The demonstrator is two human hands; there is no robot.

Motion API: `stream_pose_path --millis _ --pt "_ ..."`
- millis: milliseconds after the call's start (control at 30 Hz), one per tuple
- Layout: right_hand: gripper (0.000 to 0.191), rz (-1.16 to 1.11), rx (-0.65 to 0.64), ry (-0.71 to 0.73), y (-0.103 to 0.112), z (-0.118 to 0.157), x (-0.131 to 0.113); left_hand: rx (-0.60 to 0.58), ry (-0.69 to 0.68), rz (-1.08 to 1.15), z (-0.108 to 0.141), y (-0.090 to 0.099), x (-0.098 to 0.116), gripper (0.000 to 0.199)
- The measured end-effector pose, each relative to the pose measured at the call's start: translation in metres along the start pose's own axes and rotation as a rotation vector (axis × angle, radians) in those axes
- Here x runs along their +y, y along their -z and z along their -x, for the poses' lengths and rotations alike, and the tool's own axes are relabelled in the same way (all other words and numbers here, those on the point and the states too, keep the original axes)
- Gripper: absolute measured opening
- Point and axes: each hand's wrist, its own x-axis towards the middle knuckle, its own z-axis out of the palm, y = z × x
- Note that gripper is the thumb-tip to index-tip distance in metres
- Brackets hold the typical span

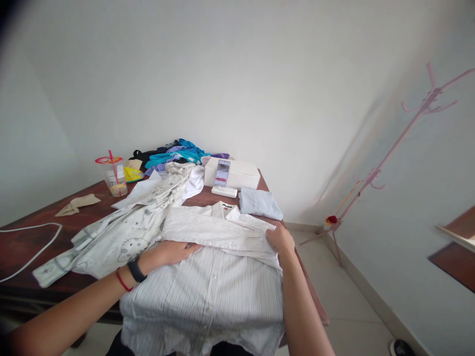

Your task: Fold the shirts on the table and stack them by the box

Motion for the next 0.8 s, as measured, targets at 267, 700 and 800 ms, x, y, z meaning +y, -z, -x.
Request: stream_pose_path --millis 267,700,800 --pt "0.038 -0.054 0.119 0.062 -0.009 -0.005 0.010 0.131 0.121 -0.107 0.000 -0.013 0.001 0.064" --pt "0.037 -0.021 0.108 0.075 -0.007 -0.001 0.009 -0.129 0.108 -0.205 0.036 0.011 0.024 0.065" --pt "0.034 -0.031 0.185 0.143 -0.005 0.000 0.004 -0.223 0.040 -0.150 0.053 0.033 0.043 0.068"
